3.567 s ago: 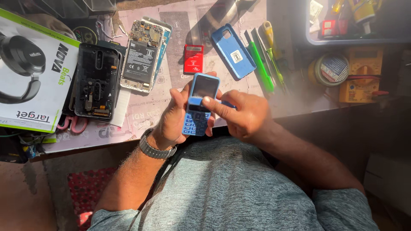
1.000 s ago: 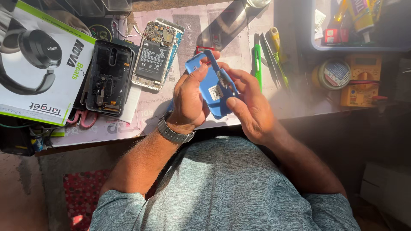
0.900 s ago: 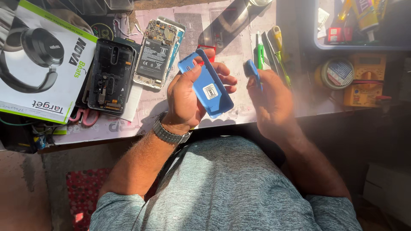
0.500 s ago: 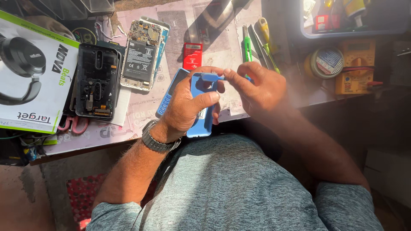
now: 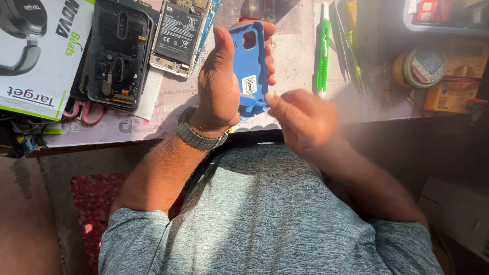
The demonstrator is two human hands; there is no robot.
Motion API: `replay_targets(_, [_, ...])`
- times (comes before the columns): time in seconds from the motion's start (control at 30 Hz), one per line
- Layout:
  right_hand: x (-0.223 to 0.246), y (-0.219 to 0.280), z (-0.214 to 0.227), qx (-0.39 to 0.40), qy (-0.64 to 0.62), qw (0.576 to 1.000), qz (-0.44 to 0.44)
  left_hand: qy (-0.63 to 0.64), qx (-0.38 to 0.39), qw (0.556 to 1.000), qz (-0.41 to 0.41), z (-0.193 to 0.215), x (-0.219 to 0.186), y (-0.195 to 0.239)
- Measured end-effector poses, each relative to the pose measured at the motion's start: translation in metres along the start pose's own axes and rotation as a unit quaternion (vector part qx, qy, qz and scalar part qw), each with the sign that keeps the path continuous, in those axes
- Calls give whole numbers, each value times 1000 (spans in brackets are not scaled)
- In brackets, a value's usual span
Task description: The person cleans a blue phone case and a black mobile phone using a small brush and a spray bottle. They scrub the case, spray the phone, and continue scrubbing both items on a cluttered workbench.
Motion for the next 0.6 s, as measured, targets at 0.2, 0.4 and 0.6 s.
replay_targets(0.2, [-1, 5, -12, -33, -104, 990, -91, 61, 15, 996, -57, 8, -6, 1])
replay_targets(0.4, [-5, 8, -24, -23, -227, 965, -128, 29, 44, 995, -86, 4, -7, 2])
replay_targets(0.6, [-2, 11, -32, -16, -200, 977, -77, 115, 65, 987, -88, 5, -4, 3])
Point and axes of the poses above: each hand's wrist, its own y-axis away from the middle knuckle, its own z-axis out of the back of the hand, x = y × z, the point moved 4 cm from there along -y, towards the middle knuckle, and after that the axes turned 15 degrees about x, right-handed, at the moved point
